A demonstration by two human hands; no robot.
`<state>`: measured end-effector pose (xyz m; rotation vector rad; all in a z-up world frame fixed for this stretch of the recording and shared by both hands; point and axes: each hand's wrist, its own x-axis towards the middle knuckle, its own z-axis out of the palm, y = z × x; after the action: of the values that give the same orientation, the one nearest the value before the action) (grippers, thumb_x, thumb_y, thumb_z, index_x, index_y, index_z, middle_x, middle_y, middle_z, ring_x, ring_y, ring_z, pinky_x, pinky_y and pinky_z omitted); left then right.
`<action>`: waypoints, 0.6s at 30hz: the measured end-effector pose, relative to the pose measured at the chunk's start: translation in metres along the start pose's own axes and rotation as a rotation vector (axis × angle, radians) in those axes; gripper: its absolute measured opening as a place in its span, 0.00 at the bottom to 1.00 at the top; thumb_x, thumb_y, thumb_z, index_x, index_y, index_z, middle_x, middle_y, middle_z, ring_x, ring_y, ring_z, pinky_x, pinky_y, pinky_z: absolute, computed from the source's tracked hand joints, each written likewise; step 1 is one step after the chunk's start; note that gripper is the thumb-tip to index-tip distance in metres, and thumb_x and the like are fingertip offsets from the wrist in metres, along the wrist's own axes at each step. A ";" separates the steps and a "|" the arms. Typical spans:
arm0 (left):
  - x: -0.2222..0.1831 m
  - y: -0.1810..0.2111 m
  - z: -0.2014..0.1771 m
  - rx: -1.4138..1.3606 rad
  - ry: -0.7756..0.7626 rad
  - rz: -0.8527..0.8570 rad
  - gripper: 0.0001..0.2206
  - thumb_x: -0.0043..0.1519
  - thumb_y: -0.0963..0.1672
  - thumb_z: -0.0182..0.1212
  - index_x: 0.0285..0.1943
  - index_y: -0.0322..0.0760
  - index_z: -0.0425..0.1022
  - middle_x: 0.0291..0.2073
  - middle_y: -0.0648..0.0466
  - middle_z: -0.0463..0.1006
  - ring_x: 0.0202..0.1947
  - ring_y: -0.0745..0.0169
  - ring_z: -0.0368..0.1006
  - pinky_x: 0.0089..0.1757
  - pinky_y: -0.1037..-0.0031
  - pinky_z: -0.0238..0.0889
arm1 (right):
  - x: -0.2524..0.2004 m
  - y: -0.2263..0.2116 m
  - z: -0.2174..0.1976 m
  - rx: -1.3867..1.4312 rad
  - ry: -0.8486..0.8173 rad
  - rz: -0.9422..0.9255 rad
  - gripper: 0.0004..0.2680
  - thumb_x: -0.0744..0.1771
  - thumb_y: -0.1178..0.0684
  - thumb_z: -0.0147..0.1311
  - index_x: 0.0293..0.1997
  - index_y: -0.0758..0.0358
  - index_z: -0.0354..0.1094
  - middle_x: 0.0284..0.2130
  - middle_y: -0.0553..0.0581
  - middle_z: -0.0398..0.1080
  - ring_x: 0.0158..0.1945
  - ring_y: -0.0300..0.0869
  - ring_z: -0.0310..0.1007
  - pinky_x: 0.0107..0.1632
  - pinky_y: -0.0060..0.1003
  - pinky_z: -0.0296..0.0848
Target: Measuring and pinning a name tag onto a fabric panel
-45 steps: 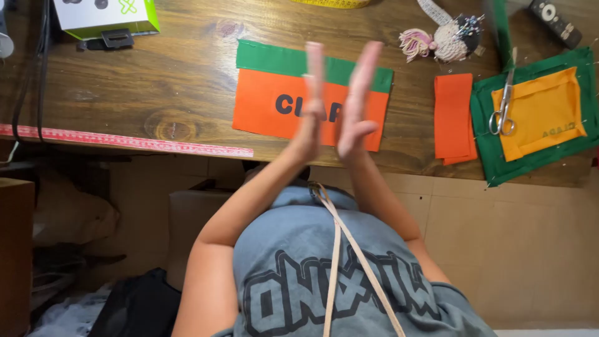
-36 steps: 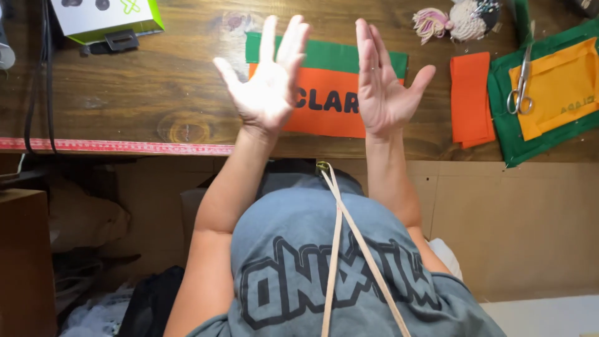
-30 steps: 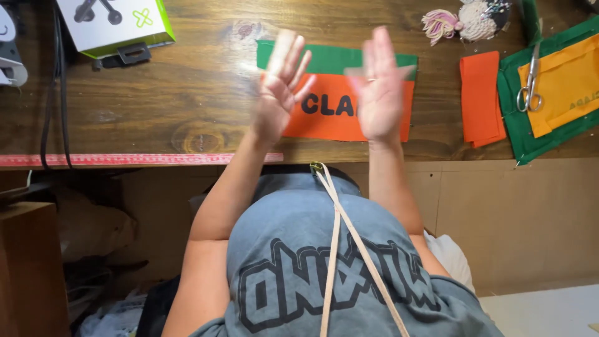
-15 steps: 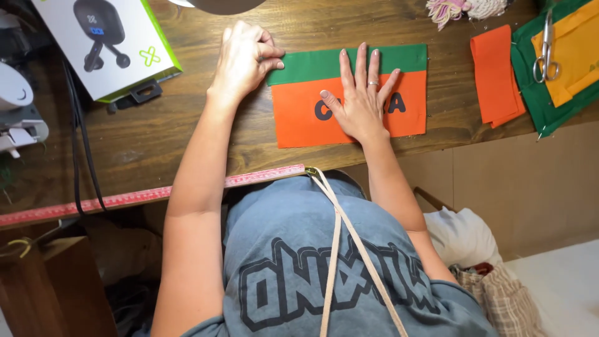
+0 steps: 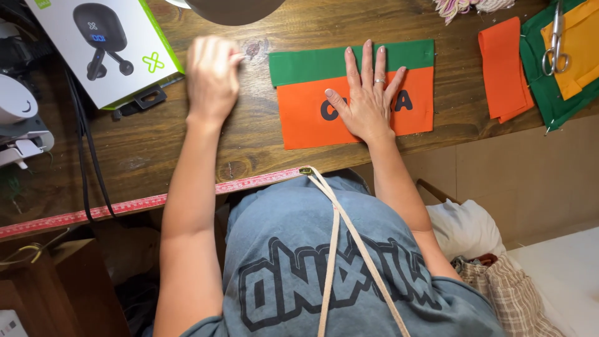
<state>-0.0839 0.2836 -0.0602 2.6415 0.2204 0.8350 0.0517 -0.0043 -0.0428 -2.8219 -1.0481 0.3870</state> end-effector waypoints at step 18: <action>-0.015 0.106 0.006 0.031 -0.770 -0.104 0.47 0.62 0.67 0.40 0.85 0.42 0.44 0.81 0.45 0.33 0.79 0.41 0.24 0.65 0.27 0.16 | -0.083 0.039 0.022 0.045 0.309 0.005 0.31 0.71 0.26 0.35 0.74 0.63 0.59 0.74 0.61 0.51 0.79 0.48 0.43 0.69 0.79 0.24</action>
<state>-0.0886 0.1797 -0.0323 2.7293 0.1580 -0.2464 0.0099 -0.0877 -0.0546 -2.7262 -0.9530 -0.0272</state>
